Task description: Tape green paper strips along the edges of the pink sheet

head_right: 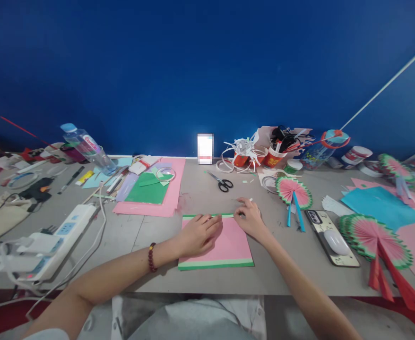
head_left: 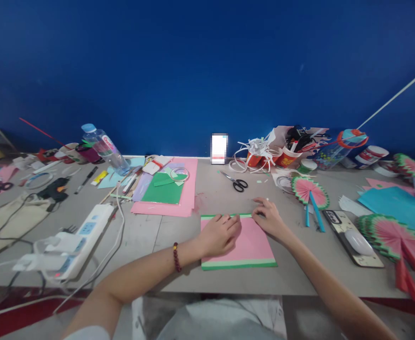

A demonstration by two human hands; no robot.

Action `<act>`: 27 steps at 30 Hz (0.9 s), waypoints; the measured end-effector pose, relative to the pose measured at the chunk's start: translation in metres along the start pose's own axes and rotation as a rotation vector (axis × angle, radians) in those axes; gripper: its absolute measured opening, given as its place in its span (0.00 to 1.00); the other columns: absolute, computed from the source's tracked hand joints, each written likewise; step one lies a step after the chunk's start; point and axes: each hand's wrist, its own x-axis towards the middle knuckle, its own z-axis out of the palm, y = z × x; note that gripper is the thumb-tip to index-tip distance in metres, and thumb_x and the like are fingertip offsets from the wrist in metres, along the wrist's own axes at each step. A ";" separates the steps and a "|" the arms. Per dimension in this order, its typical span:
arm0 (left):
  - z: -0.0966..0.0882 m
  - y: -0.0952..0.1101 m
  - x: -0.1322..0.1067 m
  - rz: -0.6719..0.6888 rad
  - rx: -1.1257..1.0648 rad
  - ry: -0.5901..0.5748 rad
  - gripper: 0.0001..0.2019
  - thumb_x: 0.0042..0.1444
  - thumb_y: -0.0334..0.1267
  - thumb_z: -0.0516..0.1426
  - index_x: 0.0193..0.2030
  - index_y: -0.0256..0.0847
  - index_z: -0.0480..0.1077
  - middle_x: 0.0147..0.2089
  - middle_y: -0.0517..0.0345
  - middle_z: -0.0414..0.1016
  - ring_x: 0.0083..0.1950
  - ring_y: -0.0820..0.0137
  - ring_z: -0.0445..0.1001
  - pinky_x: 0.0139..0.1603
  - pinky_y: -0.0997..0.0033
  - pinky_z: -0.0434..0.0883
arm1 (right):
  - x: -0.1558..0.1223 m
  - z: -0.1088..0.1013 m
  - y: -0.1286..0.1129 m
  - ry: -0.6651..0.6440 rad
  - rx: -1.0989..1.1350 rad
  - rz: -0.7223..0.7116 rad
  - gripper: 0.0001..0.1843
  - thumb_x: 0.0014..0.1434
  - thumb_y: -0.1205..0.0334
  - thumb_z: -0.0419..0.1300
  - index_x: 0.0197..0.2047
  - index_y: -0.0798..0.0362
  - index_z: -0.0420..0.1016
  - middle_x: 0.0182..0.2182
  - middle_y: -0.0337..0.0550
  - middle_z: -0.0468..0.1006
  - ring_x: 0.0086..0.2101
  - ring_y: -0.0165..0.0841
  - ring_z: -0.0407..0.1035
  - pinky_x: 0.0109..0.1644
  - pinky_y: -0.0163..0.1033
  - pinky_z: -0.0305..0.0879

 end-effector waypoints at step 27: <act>0.002 0.000 0.002 0.041 0.095 -0.033 0.22 0.62 0.39 0.47 0.61 0.31 0.60 0.63 0.43 0.63 0.55 0.58 0.63 0.52 0.59 0.60 | -0.046 -0.008 -0.040 0.031 -0.054 -0.225 0.17 0.62 0.68 0.47 0.51 0.54 0.71 0.49 0.52 0.75 0.49 0.42 0.69 0.53 0.52 0.67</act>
